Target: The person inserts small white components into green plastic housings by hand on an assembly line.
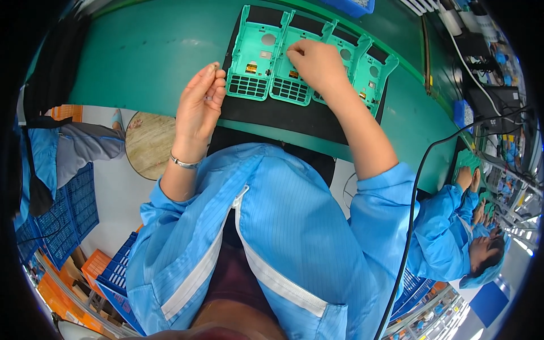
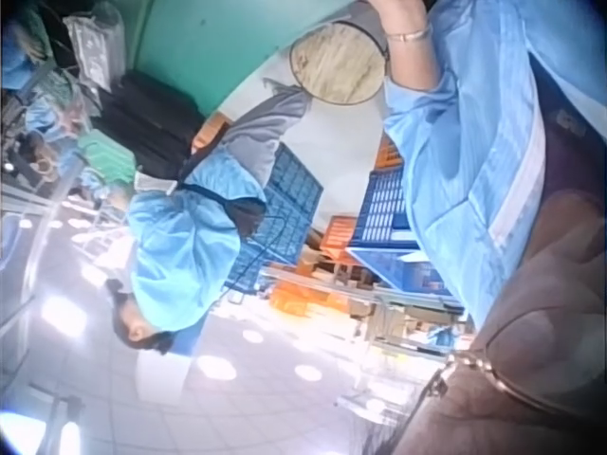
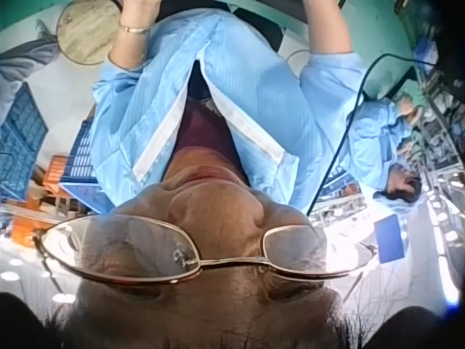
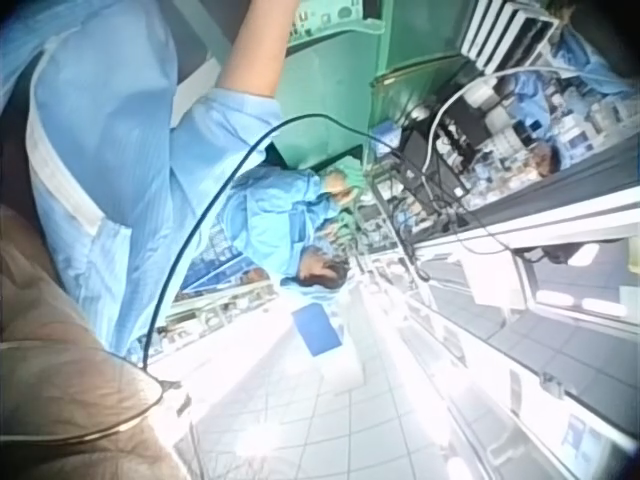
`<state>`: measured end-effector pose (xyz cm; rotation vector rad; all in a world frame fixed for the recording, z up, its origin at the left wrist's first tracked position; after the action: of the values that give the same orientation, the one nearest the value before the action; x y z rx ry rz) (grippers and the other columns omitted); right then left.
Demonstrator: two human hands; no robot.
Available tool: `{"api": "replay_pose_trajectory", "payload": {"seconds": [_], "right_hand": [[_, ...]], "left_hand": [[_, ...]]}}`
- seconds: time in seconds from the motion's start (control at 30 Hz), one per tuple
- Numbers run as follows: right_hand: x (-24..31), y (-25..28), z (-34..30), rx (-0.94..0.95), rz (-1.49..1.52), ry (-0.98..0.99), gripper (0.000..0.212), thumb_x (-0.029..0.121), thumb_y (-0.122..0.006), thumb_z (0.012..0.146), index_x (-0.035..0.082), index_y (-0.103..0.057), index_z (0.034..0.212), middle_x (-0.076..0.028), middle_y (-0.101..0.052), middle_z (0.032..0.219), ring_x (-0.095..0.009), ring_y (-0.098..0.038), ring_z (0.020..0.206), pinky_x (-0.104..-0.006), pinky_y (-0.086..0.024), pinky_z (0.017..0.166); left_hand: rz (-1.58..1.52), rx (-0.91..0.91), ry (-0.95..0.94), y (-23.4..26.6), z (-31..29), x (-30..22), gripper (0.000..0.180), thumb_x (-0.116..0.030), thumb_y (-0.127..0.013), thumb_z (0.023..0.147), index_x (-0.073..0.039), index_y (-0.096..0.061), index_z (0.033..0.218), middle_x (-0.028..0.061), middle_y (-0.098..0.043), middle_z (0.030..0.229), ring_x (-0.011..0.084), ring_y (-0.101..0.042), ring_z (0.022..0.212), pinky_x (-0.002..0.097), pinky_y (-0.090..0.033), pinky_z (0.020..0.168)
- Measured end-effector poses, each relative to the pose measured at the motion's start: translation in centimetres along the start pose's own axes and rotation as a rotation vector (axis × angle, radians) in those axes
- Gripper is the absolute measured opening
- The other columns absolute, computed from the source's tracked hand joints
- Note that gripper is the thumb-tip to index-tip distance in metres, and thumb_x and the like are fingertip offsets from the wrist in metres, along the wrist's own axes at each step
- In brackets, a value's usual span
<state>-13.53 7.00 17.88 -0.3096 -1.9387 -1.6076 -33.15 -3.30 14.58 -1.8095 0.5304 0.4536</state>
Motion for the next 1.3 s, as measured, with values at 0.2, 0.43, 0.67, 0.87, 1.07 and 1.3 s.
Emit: {"api": "replay_pose_trajectory", "payload": {"seconds": [0.2,0.43,0.67,0.87,1.07,1.3], "right_hand": [[0.4,-0.3,0.4,0.01,-0.141,0.016,0.018,0.018,-0.053,0.077,0.005,-0.065,0.082,-0.012,-0.064,0.08,-0.03,-0.06,0.075,-0.0372,-0.048,0.067],[0.3,-0.2,-0.4,-0.138,-0.233,0.314,0.017,0.018,-0.057,0.079,0.006,-0.064,0.087,-0.009,-0.063,0.082,-0.027,-0.06,0.072,-0.0346,-0.048,0.065],[1.0,-0.8,0.1,-0.049,-0.436,0.358,0.014,0.014,-0.054,0.079,0.007,-0.061,0.09,-0.009,-0.061,0.085,-0.027,-0.059,0.076,-0.0362,-0.048,0.064],[-0.2,0.3,-0.1,-0.159,-0.357,0.522,0.015,0.009,-0.053,0.077,0.006,-0.061,0.089,-0.008,-0.059,0.083,-0.028,-0.058,0.078,-0.0376,-0.048,0.064],[0.4,0.6,-0.4,-0.186,-0.472,0.36,0.012,0.011,-0.056,0.076,0.006,-0.061,0.085,-0.008,-0.059,0.082,-0.027,-0.058,0.077,-0.0377,-0.048,0.063],[-0.5,0.0,0.6,-0.183,-0.544,0.468,0.01,0.016,-0.059,0.076,0.008,-0.061,0.08,-0.006,-0.06,0.076,-0.026,-0.059,0.072,-0.0369,-0.048,0.061]], "left_hand": [[0.014,-0.056,-0.031,-0.1,-0.2,-0.1,0.016,-0.014,-0.054,0.088,-0.002,-0.056,0.098,0.0075,-0.062,0.09,0.01,-0.06,0.079,0.0205,-0.05,0.07],[0.036,-0.044,-0.055,0.2,0.1,-0.1,0.015,-0.013,-0.055,0.087,-0.003,-0.055,0.097,0.0071,-0.061,0.089,0.0098,-0.059,0.079,0.0217,-0.05,0.071],[0.043,-0.074,-0.048,0.5,0.2,0.2,0.015,-0.013,-0.055,0.087,-0.002,-0.055,0.098,0.0076,-0.061,0.09,0.0099,-0.059,0.078,0.0216,-0.05,0.071],[0.056,-0.093,-0.074,0.6,0.4,0.3,0.015,-0.012,-0.055,0.087,-0.002,-0.055,0.098,0.0079,-0.061,0.09,0.0105,-0.059,0.078,0.0217,-0.05,0.072],[0.069,-0.088,-0.062,0.2,0.5,0.8,0.014,-0.011,-0.055,0.087,-0.001,-0.055,0.097,0.0077,-0.061,0.089,0.0105,-0.059,0.078,0.0214,-0.049,0.07],[0.082,-0.084,-0.044,-0.1,0.0,1.2,0.013,-0.012,-0.054,0.087,-0.002,-0.055,0.097,0.0068,-0.061,0.088,0.0102,-0.059,0.078,0.0211,-0.049,0.07]]}}
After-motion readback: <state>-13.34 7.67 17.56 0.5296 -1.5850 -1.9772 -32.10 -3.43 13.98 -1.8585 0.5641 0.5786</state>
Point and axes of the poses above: each hand's wrist, its own z-axis towards the middle knuckle, its own y-axis out of the back of the hand, x = y × z, the point moved 3 cm from there along z, towards the middle knuckle
